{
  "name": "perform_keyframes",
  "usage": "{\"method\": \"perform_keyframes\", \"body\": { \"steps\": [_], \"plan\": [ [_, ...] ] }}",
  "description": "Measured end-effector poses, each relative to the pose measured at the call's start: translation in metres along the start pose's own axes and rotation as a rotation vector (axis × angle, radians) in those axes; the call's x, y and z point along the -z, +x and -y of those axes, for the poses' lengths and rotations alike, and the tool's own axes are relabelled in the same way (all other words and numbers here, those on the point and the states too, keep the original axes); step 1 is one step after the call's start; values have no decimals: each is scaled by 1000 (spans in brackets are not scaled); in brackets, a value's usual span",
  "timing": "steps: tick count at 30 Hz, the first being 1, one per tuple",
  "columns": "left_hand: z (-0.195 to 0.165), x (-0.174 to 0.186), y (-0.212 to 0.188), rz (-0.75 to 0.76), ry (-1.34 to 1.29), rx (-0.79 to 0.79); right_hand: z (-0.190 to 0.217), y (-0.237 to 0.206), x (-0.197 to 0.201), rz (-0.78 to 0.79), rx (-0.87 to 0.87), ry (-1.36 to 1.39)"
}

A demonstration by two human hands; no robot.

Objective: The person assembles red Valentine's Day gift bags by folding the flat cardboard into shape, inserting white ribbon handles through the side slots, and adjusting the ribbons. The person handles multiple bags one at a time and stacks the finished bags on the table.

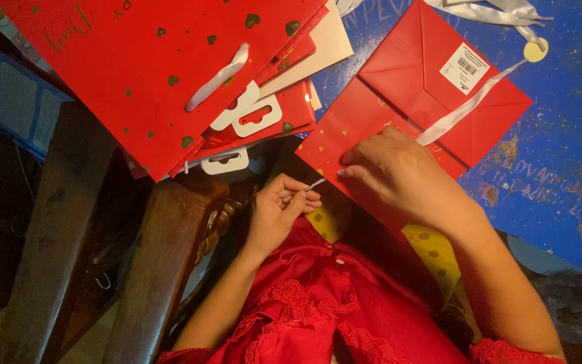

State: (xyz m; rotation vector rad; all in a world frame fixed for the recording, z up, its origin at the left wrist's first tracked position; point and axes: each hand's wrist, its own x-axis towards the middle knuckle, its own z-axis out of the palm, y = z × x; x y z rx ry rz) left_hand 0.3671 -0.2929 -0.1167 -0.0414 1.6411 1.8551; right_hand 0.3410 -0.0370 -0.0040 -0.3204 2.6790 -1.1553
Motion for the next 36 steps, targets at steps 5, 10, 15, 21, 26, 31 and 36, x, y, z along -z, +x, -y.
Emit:
{"method": "perform_keyframes", "body": {
  "steps": [5,10,15,21,26,31,36],
  "plan": [
    [9,-3,-3,21,-196,79,2,-8,23,105,-47,27],
    [12,-6,-1,-7,-485,194,-14,-36,41,118,-344,248],
    [7,-3,0,-1,-695,232,-65,-75,55,220,-594,345],
    [9,-6,1,-47,-825,345,-160,-155,101,226,-141,573],
    [20,-21,-3,-20,-866,354,-149,-212,53,-347,-123,1301],
    [24,-38,-14,179,-828,468,-83,-175,-12,-648,-208,1605],
    [17,-61,-19,208,-649,498,-51,-123,-49,-611,-415,1645]
  ]
}}
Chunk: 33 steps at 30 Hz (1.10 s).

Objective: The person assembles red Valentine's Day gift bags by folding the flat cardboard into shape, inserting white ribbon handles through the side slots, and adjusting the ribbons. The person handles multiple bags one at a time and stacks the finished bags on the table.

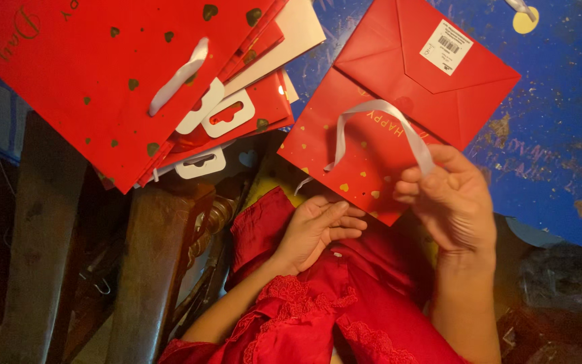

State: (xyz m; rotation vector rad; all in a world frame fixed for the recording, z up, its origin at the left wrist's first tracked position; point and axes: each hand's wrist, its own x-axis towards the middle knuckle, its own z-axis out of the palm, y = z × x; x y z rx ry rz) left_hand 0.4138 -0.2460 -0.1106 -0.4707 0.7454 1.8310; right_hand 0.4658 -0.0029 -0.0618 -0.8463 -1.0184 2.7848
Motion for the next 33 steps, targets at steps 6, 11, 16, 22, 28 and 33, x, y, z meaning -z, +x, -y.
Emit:
{"method": "perform_keyframes", "body": {
  "steps": [6,11,16,22,28,33],
  "plan": [
    [4,-20,-2,-92,127,-175,-25,7,-22,48,124,-259],
    [8,-22,5,-24,236,-286,-27,0,-33,86,334,-584],
    [10,-22,17,-21,383,-407,-19,1,-34,-120,295,-792],
    [2,-30,23,-51,474,-457,0,4,-32,-120,97,-823],
    [-9,-42,19,-90,647,-453,25,5,-30,-14,-209,-849],
    [-13,-45,17,-84,651,-440,26,5,-32,10,-271,-805]
  ]
}}
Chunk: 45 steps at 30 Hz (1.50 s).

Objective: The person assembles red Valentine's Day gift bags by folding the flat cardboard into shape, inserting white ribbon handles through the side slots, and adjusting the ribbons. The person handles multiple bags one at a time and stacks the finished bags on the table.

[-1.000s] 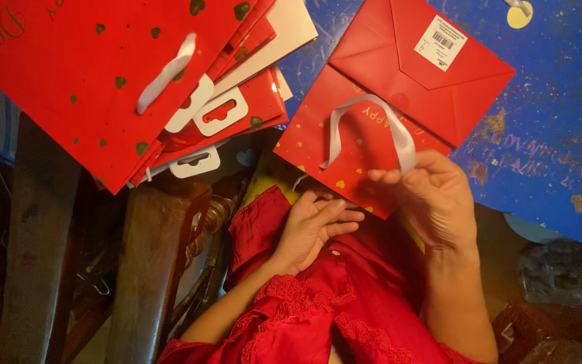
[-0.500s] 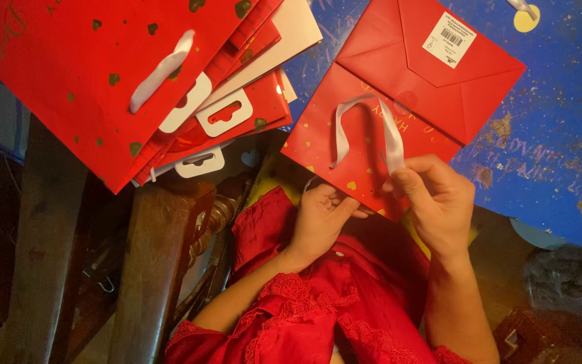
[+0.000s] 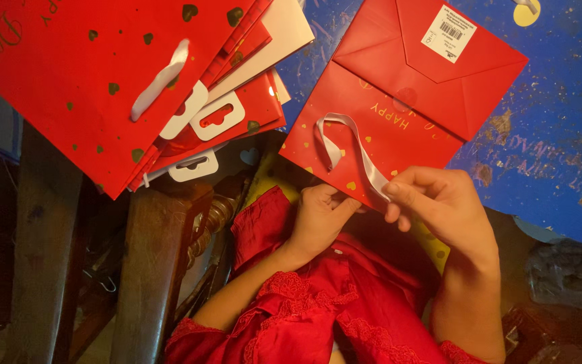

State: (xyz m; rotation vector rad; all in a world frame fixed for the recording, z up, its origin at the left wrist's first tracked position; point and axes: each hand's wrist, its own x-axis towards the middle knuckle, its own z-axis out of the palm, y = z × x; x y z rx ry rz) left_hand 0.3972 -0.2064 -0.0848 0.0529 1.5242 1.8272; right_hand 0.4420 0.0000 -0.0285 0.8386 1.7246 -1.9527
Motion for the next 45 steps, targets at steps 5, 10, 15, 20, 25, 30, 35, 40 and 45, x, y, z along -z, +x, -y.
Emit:
{"method": "perform_keyframes", "body": {
  "steps": [5,10,15,20,25,30,35,40,45],
  "plan": [
    [4,0,-4,5,-39,-26,-1,1,2,25,-30,-33],
    [1,3,-4,19,1,-34,2,4,-4,3,-22,-50],
    [-3,1,-7,19,42,-37,4,6,-10,0,39,40],
    [0,0,-7,-7,116,-75,-1,9,-15,19,92,118],
    [7,0,-6,-11,132,-66,-1,9,-24,-16,129,114],
    [9,-1,-6,14,1,-19,5,2,-28,-72,107,-52],
    [2,1,1,-22,295,-110,9,1,-29,-75,122,-98],
    [-8,0,2,-18,424,-157,12,2,-32,-114,151,-77],
    [-13,-3,0,-42,439,-154,16,-4,-35,-261,265,-151]
  ]
}}
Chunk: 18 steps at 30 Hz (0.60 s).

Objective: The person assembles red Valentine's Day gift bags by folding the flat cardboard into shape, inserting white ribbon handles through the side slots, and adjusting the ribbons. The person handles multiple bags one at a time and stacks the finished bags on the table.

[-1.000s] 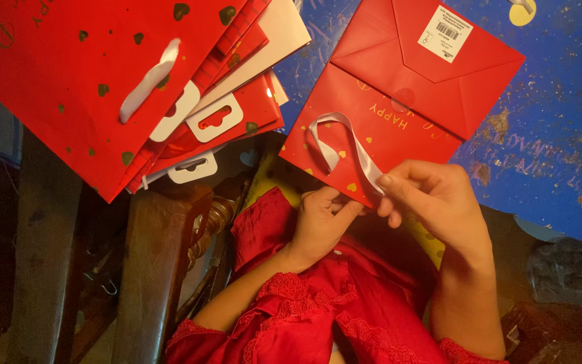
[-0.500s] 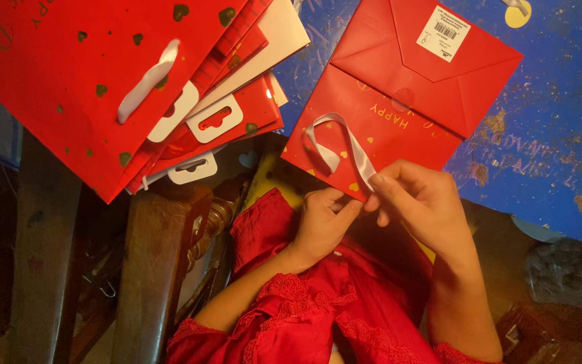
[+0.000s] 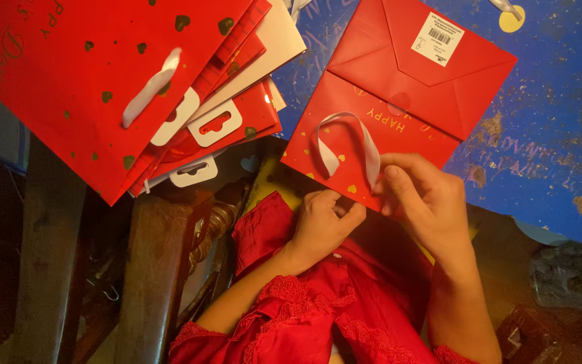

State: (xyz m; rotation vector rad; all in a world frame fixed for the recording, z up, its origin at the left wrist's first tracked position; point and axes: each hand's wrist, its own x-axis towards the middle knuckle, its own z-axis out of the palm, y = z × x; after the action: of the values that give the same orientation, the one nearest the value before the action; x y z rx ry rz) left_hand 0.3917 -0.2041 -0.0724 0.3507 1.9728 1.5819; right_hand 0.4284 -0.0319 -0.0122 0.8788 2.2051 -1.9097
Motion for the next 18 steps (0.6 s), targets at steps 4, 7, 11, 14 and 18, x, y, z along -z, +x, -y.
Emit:
{"method": "perform_keyframes", "body": {
  "steps": [4,7,11,14,18],
  "plan": [
    [-2,0,0,21,-19,18,5,-21,4,-161,327,-363],
    [-2,-2,-1,52,-58,8,5,-49,7,-174,343,-442],
    [-3,-7,-5,102,-129,14,-9,-77,2,-169,153,-431],
    [-6,-15,-10,108,-195,20,-30,-89,-10,-316,151,-425],
    [-14,-19,-19,133,-204,21,-61,-95,-23,-323,176,-223]
  ]
}}
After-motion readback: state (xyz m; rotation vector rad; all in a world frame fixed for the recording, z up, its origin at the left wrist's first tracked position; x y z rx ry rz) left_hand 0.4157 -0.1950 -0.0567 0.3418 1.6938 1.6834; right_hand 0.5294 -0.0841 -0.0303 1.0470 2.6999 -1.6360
